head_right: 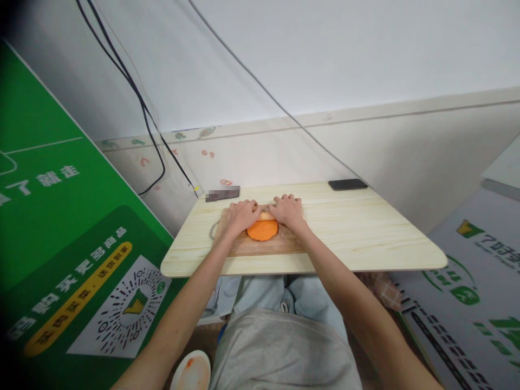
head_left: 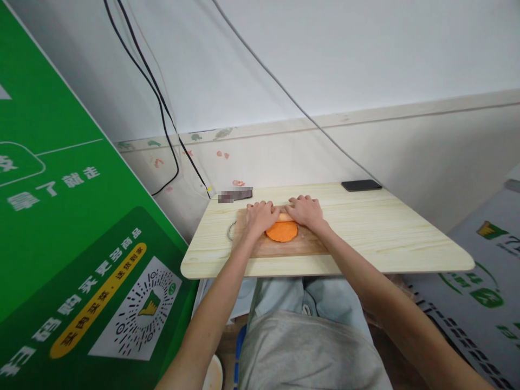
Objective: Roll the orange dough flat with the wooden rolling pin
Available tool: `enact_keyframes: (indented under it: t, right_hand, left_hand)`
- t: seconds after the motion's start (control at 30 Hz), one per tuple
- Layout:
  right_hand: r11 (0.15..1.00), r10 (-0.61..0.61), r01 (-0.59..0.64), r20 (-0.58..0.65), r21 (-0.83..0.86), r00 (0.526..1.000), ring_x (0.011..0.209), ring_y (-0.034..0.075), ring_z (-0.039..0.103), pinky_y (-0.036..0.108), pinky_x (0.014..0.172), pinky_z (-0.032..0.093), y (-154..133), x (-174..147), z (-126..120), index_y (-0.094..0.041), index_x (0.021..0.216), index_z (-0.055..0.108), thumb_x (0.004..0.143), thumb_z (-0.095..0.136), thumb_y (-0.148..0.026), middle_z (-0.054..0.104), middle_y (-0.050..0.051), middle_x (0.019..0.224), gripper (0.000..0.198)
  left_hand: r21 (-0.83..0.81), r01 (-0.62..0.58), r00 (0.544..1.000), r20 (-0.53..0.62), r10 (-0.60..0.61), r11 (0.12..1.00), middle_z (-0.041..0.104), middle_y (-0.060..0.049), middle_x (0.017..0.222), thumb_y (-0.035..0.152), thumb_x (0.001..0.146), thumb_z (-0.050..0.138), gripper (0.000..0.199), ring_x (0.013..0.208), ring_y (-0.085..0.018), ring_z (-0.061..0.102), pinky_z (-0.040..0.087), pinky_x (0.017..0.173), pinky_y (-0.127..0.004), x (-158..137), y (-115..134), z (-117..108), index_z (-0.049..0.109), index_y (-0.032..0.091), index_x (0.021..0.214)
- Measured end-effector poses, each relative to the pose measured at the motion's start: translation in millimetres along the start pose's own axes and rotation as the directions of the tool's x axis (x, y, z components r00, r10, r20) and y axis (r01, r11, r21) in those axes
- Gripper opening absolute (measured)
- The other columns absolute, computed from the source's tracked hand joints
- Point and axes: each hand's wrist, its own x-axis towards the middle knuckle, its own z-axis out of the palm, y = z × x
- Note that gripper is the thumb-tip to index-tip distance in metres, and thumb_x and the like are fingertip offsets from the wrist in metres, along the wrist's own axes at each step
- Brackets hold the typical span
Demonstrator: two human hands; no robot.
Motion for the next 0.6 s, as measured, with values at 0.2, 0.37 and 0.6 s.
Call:
enact_keyframes:
  t: [0.2,0.37,0.6]
  right_hand:
    - [0.998,-0.014,0.007,-0.103,-0.069,0.995,0.129,0.034,0.057,0.046,0.104,0.038,-3.7,-22.3,2.7,-0.019,0.133,0.074,0.11,0.03,-0.041,0.071,0.019,0.136,0.054]
    - [0.997,-0.037,0.024,-0.175,-0.075,0.984,0.121,0.033,0.059,0.044,0.103,0.036,-7.2,-40.5,3.9,-0.019,0.124,0.075,0.11,0.03,-0.036,0.073,0.017,0.129,0.049]
    - [0.999,-0.013,0.001,-0.249,-0.049,0.969,0.124,0.035,0.054,0.047,0.108,0.031,-18.7,-70.4,3.0,-0.016,0.123,0.072,0.111,0.028,-0.031,0.073,0.02,0.129,0.048]
  left_hand:
    - [-0.02,0.025,0.998,0.062,-0.024,0.999,0.076,-0.015,0.131,0.047,0.108,0.039,0.045,0.122,-0.034,0.069,0.042,0.11,-0.055,3.4,0.3,-0.3,0.074,0.022,0.123]
    - [-0.024,0.039,0.997,0.066,-0.037,0.999,0.075,-0.015,0.133,0.046,0.107,0.039,0.044,0.123,-0.035,0.068,0.042,0.11,-0.056,2.0,2.0,-0.8,0.073,0.023,0.124]
    - [-0.054,0.075,0.995,0.064,-0.072,0.996,0.075,-0.015,0.133,0.043,0.105,0.042,0.042,0.123,-0.036,0.067,0.04,0.113,-0.059,0.4,6.7,-0.8,0.074,0.022,0.122]
